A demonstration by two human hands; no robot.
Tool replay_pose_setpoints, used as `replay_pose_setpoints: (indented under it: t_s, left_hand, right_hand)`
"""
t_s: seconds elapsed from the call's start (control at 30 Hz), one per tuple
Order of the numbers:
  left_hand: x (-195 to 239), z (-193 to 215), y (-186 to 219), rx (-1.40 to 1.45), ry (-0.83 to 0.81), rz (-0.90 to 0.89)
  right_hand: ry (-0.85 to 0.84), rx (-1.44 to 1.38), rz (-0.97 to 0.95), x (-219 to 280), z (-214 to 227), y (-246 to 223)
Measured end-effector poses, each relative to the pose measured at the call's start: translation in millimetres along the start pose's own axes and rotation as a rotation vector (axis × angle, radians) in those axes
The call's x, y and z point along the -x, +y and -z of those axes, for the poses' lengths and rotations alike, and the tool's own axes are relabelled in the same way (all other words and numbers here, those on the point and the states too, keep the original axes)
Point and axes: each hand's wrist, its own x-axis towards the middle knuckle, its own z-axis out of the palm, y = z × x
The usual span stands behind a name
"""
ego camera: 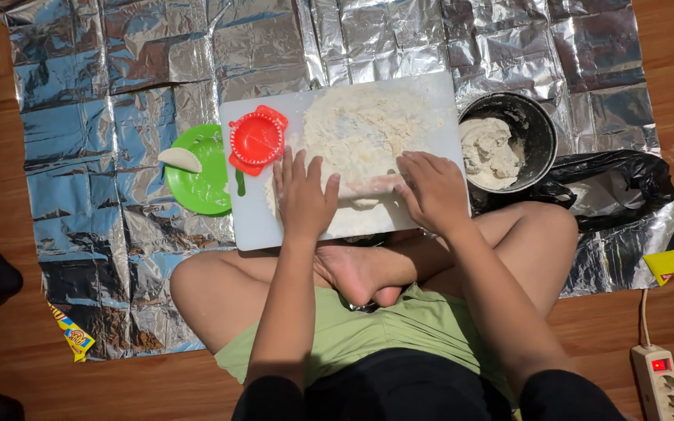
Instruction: Shaping and rolling out dough to create thin wrappers for dumplings or pastries.
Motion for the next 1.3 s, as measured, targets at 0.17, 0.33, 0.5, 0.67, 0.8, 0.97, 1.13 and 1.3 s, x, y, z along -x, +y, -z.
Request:
replay_pose_setpoints:
  t_s: [0.17,0.33,0.5,0.67,0.8,0.97,1.13,1.3]
  left_hand:
    - [18,-1,-4,0.014,0.0,-0.019]
    - [28,-2,-7,0.027,-0.052,-0.025]
    - [31,-3,-12,0.014,-0.064,-0.06]
    - [13,-2,-15,0.039,0.181,-0.224]
    - [7,-14,-19,-0.005,0.088,-0.131]
    - [-3,-17,-16,-0.057,0.093,-0.108]
    - [-32,-8,-10,-0.035,0.122,-0.087]
    - [-47,-3,-7,-0.002,0.142,-0.061]
  right_hand:
    - [0.017,-0.055,-0.006,15,2,-9]
    - [0.112,0.04,0.078,29,-17,8]
    - [0.245,0.115,0.236,21,-24,30]
    - [0.176,0.004,0.22,7,8,24]
    - [-0.171,-0.142,0.1,-3,17,9]
    - [-0.07,-0.178,-0.069,-15,9,-5]
    - [-0.123,-0.034,-0.198,-44,3,-14]
    - [-0.083,0.075,-0.249,-47,-11,-16]
